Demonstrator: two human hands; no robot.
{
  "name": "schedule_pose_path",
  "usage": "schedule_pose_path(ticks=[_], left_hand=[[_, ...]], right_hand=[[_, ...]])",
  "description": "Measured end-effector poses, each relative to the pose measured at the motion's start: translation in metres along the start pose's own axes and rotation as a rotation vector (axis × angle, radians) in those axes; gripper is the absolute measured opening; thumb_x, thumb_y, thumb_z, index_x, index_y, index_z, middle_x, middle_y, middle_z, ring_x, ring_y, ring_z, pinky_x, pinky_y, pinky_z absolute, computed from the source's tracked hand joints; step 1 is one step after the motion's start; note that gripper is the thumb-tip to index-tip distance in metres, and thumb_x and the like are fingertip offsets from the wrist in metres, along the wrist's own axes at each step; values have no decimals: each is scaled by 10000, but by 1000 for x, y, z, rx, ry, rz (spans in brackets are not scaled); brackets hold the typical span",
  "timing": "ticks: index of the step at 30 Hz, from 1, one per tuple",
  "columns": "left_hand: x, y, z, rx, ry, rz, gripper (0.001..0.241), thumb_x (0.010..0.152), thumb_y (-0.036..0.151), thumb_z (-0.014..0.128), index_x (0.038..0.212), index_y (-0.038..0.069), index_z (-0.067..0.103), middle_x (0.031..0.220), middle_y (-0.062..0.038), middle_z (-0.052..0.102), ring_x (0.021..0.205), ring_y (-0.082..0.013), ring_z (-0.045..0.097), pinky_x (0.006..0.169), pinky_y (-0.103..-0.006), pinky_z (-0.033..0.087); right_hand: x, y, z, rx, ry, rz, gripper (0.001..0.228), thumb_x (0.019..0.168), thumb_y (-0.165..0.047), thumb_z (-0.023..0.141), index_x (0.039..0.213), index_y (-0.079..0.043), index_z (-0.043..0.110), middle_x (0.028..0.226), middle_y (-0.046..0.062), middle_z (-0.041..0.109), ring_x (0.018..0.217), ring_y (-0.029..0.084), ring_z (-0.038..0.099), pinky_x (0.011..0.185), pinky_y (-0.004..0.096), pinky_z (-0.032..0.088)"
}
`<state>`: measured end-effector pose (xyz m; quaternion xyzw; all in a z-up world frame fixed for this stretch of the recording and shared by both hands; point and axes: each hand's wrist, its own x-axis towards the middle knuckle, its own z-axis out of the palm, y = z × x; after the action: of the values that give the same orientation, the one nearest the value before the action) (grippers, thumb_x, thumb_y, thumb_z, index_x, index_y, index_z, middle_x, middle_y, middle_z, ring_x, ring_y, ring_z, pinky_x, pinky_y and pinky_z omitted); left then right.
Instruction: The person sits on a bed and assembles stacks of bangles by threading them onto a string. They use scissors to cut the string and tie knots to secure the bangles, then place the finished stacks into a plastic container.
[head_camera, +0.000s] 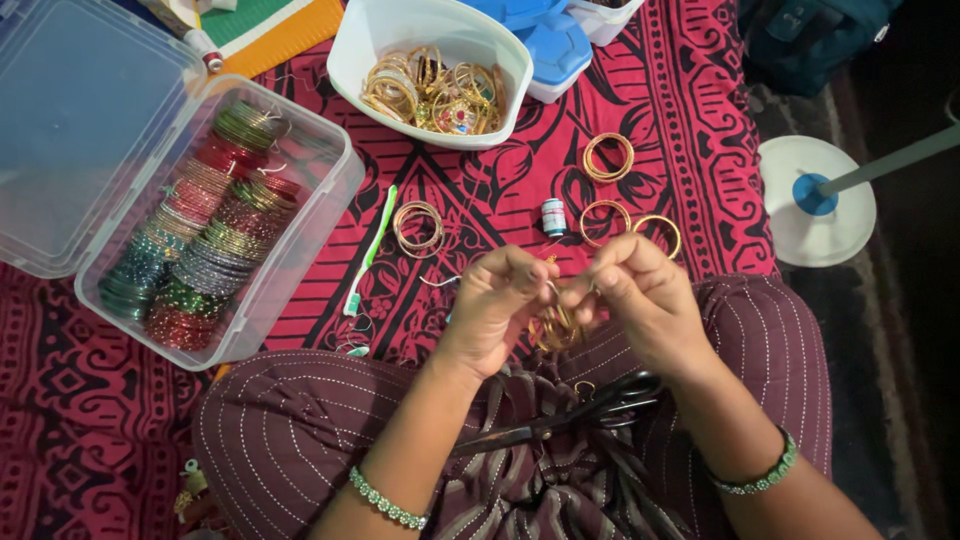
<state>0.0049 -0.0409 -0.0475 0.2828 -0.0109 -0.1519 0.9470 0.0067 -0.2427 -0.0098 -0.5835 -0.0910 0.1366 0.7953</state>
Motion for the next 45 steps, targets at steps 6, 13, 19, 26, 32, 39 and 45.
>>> schedule_pose_path(ticks=[6,13,19,26,32,39,45], left_hand=[[0,-4,8,-61,-5,37,171,936,205,787,982,52,726,1115,-107,745,1030,-197,704,883,-382,562],[3,-6,9,-127,-117,55,143,950,132,815,992,32,723,1208,-147,715,1109,-238,694,1021,-436,572],[2,-10,6,-184,-114,-21,113,932,122,792,975,42,725,1218,-158,714,1110,-294,717,975,-488,597],[2,-14,5,-222,-137,-1,114,975,142,775,1010,42,734,1235,-161,712,1065,-250,703,938,-475,587],[6,-24,5,47,-52,44,131,967,146,771,1005,23,746,1153,-128,746,1020,-186,702,934,-359,579],[14,-29,-11,370,296,52,141,922,173,793,927,34,765,876,-61,754,744,-113,683,697,-278,553],[25,-31,-48,1321,563,-78,243,847,299,783,802,63,745,690,-109,725,605,-196,737,599,-348,548]], right_hand=[[-3,-2,4,-74,-35,-50,87,1088,-128,530,1072,-51,568,1009,129,765,807,121,692,744,261,566],[-6,-15,18,-203,-1,-45,104,1067,-104,530,1081,-5,559,1022,143,759,828,150,719,746,273,572],[-17,-32,32,-407,144,-115,96,1089,-68,533,1073,21,565,953,157,726,805,160,702,737,288,598],[-15,-42,39,-327,179,-125,95,1075,-51,524,1087,32,569,970,133,739,826,163,724,760,280,611],[-15,-34,21,-443,258,-29,117,1103,-87,541,1087,15,593,921,110,719,787,141,663,720,273,545],[24,17,-18,-231,194,160,161,1090,-185,504,1064,-48,584,944,42,699,857,124,678,797,288,581],[49,86,-36,-304,288,409,194,1054,-231,508,1084,-66,604,969,36,747,897,132,700,756,286,533]])
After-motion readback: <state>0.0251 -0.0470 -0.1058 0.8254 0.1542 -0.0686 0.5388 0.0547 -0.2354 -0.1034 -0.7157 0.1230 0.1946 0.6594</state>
